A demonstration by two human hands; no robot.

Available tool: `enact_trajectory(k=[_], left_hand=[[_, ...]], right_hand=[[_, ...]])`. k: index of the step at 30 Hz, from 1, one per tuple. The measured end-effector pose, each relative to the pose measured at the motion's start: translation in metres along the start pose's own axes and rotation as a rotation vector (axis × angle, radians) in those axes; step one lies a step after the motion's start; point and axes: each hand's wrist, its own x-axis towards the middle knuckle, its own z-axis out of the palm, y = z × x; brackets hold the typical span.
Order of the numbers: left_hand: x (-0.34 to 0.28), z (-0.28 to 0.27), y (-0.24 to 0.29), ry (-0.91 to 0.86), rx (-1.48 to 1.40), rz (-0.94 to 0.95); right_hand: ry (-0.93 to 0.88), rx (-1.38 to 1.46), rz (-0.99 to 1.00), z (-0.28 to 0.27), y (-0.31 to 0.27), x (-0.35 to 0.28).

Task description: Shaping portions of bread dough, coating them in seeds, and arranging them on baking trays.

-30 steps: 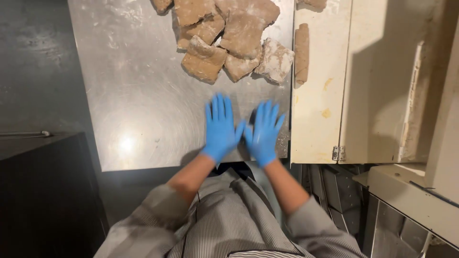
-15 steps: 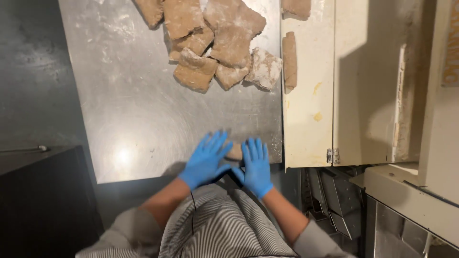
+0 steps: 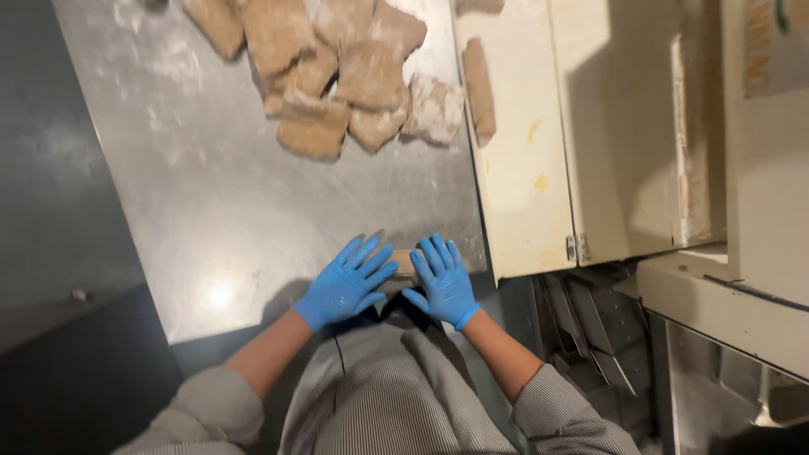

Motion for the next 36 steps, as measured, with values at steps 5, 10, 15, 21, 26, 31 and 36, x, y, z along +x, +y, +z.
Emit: enact_trajectory(k=[5,10,15,21,26,31,36], left_hand=[[0.058,-0.022,-0.031,0.108,-0.109,-0.300],[0.015,-0.091,-0.073,0.269,-0.193,-0.396],[-0.138,-0.114,-0.162,0.633,0.149,-1.086],[-0.225,-0.048,-0.300,0.703,-0.832,-1.330],[-0.211,-0.056,-0.273,0.558,-0.319,-1.357],[-0.201,-0.058,-0.280,0.619,-0.242,-1.305],[-0.186,-0.078,-0.253,0.589,-0.240,-1.307]], right_hand=[[0.090,-0.084,0.220,-0.034,0.008,0.081],[0.450,-0.031,0.521,-0.047,0.018,0.007],[-0.118,-0.367,0.726,-0.055,0.044,-0.056],[-0.089,-0.360,0.511,-0.072,0.069,-0.073],[-0.260,-0.254,0.641,-0.156,0.059,-0.070],[-0.296,-0.036,0.676,-0.175,0.029,-0.070],[-0.440,0.156,0.867,-0.171,-0.016,-0.083]])
